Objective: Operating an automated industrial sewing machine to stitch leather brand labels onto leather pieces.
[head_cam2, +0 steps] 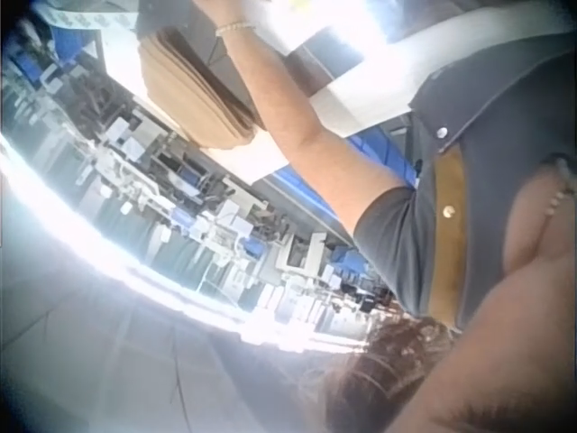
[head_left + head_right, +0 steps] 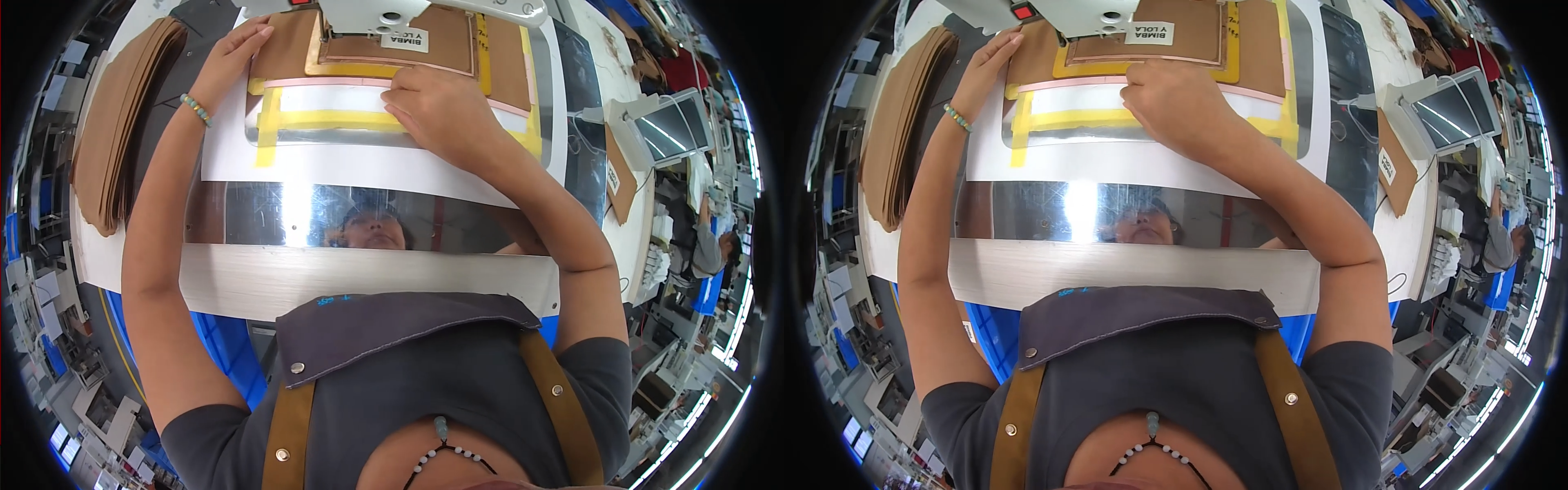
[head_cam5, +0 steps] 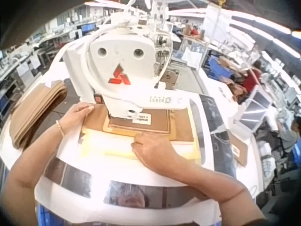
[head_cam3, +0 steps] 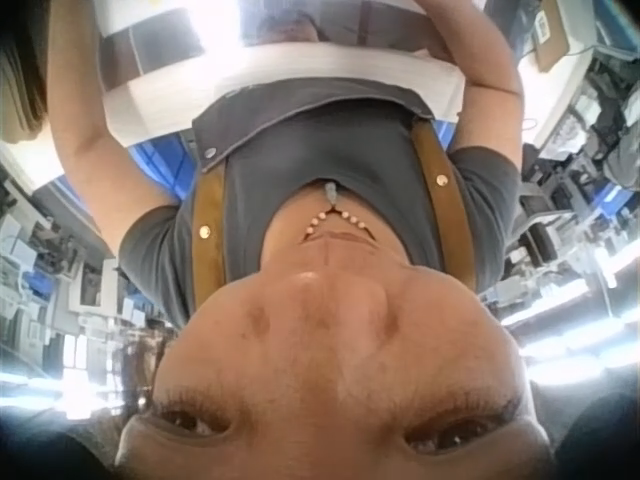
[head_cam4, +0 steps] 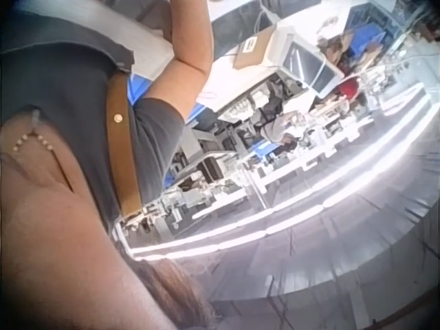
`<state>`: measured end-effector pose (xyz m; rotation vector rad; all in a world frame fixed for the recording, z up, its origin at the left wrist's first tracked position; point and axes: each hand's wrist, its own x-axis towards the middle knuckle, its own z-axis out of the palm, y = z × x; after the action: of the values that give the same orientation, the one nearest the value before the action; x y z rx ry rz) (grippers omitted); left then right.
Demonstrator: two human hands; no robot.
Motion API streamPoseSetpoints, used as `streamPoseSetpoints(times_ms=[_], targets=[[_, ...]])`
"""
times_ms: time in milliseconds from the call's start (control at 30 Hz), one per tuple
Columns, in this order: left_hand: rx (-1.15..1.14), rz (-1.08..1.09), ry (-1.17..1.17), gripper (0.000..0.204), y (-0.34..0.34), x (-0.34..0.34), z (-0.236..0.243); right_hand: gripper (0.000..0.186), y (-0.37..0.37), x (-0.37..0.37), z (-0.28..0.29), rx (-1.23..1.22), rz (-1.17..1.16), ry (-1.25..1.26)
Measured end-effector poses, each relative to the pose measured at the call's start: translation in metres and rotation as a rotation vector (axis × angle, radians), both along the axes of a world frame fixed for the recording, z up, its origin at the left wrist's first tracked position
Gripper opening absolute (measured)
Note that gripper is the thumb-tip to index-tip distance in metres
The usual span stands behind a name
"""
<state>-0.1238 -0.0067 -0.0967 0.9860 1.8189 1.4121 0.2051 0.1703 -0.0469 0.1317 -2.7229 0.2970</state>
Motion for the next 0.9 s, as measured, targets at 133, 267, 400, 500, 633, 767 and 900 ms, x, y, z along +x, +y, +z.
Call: streamPoseSetpoints(times_ms=[133, 267, 400, 500, 633, 767, 900], targets=[[-0.017, 0.010, 0.177, 0.041, 0.037, 0.025, -0.018, 0.009, 0.018, 0.016, 0.005, 0.203, -0.067, -0.105], [0.007, 0.294, 0.513, 0.034, 0.069, 0.054, -0.035, 0.006, 0.032, 0.028, 0.008, 0.296, -0.154, -0.172], [-0.032, 0.306, 1.153, 0.026, 0.080, 0.048, -0.044, 0.003, 0.035, 0.031, 0.003, 0.195, -0.093, -0.018], [-0.086, 0.276, 0.840, 0.023, 0.081, 0.027, -0.054, 0.005, 0.039, 0.032, -0.001, 0.043, -0.121, 0.061], [-0.014, 0.561, 0.588, 0.026, 0.081, -0.002, -0.047, 0.009, 0.058, 0.039, 0.003, -0.356, -0.132, 0.019], [0.199, 0.813, 0.490, 0.024, -0.002, -0.001, -0.001, 0.015, 0.076, 0.043, 0.011, -0.999, -0.033, -0.245], [0.142, 0.872, 0.908, 0.019, -0.169, 0.033, 0.046, 0.017, 0.083, 0.039, 0.013, -1.134, -0.133, -0.403]])
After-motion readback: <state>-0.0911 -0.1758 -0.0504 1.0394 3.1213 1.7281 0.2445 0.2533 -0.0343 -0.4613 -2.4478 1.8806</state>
